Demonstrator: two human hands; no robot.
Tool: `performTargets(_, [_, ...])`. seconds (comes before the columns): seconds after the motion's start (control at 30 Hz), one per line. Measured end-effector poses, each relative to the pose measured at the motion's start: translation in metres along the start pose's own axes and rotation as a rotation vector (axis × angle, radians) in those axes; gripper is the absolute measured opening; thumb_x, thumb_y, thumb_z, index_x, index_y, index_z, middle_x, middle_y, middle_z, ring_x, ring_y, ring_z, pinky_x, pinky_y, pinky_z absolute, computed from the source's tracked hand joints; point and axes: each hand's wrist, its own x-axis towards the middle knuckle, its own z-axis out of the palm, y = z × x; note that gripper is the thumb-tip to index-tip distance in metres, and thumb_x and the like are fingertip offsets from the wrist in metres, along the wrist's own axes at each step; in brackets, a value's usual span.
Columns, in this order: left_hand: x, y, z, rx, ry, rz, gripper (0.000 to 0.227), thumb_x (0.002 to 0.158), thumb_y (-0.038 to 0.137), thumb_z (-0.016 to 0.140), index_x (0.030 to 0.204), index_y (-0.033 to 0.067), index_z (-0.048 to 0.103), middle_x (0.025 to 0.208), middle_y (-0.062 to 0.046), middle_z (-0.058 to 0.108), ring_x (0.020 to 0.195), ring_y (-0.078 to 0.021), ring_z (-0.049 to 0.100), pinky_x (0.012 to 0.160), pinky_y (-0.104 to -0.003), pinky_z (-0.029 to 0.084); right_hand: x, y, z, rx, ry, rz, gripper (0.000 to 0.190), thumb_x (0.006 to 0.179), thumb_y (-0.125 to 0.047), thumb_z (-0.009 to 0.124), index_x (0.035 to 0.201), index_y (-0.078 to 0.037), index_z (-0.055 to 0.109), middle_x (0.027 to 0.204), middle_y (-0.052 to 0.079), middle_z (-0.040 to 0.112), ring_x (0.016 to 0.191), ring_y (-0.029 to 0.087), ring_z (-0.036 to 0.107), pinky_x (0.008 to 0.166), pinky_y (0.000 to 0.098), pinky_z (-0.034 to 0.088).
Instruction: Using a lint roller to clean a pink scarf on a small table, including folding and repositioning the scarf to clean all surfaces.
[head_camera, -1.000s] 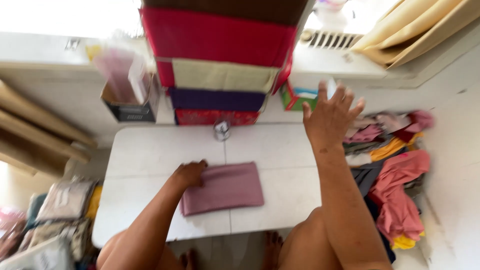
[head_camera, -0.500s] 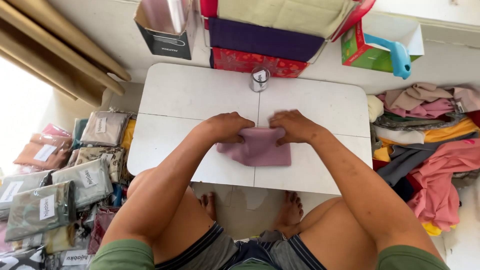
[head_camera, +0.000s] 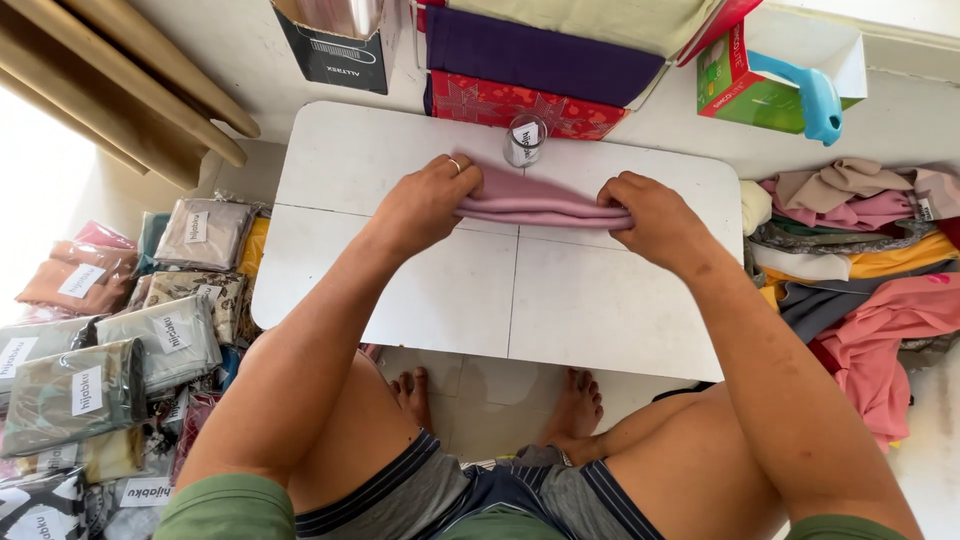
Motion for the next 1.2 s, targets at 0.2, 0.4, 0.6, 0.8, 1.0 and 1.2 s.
performTargets(0.2, [-0.026,-0.003,0.163,0.223,-0.236,0.158,0.030,0.090,0.008,0.070,0.119,0.0147,0.062,0.116,-0.011,0.069,0.108,-0.0283,0.066,0.078,-0.039,0.061,-0.015,0.050,0.141,-0.360,-0.226,-0.250,0.056,0.075,0.003,0.074,0.126,-0.012,0.059,0.116,0.012,0.064,0.108,0.034,0.064,0.088,0.0427,0.056])
performTargets(0.4, [-0.032,0.010,0.135,-0.086,-0.681,0.029,0.050,0.076,0.016,0.084,0.123,0.0189,0.064,0.127,-0.014,0.063,0.114,-0.0327,0.067,0.091,-0.045,0.059,-0.033,0.000,0.102,-0.138,-0.550,-0.084,0.049,0.077,-0.019,0.083,0.122,-0.017,0.063,0.116,0.008,0.067,0.113,0.031,0.064,0.094,0.0433,0.053])
performTargets(0.6, [-0.004,0.016,0.090,0.028,-0.392,0.051,0.050,0.087,0.007,0.076,0.133,0.0229,0.063,0.130,-0.011,0.064,0.123,-0.0295,0.062,0.095,-0.043,0.056,-0.022,-0.014,0.078,-0.188,-0.245,-0.039,0.058,0.087,-0.032,0.076,0.139,-0.017,0.053,0.146,0.015,0.046,0.136,0.040,0.050,0.104,0.0476,0.051])
performTargets(0.8, [-0.003,0.002,0.104,0.006,-0.535,-0.154,0.079,0.073,0.006,0.090,0.142,0.0223,0.055,0.148,-0.016,0.048,0.137,-0.0335,0.047,0.098,-0.052,0.055,-0.012,0.002,0.096,-0.088,-0.362,0.066,0.072,0.078,-0.023,0.086,0.142,-0.016,0.052,0.154,0.019,0.041,0.141,0.046,0.043,0.104,0.0569,0.052])
performTargets(1.0, [-0.001,0.000,0.108,0.044,-0.592,-0.119,0.075,0.078,0.010,0.087,0.144,0.0239,0.052,0.156,-0.018,0.038,0.143,-0.0358,0.040,0.103,-0.055,0.052,-0.004,-0.003,0.071,-0.211,-0.232,-0.099,0.036,0.086,-0.034,0.077,0.120,-0.021,0.068,0.115,0.003,0.069,0.118,0.028,0.060,0.095,0.0409,0.054])
performTargets(1.2, [0.007,0.012,0.035,-0.145,-0.551,-0.152,0.041,0.098,0.019,0.063,0.138,0.0288,0.064,0.141,-0.014,0.058,0.137,-0.0326,0.053,0.103,-0.051,0.051,-0.008,-0.025,-0.088,-0.548,1.105,-0.028,0.023,0.096,-0.052,0.067,0.097,-0.030,0.070,0.086,-0.009,0.060,0.081,0.014,0.057,0.071,0.0292,0.051])
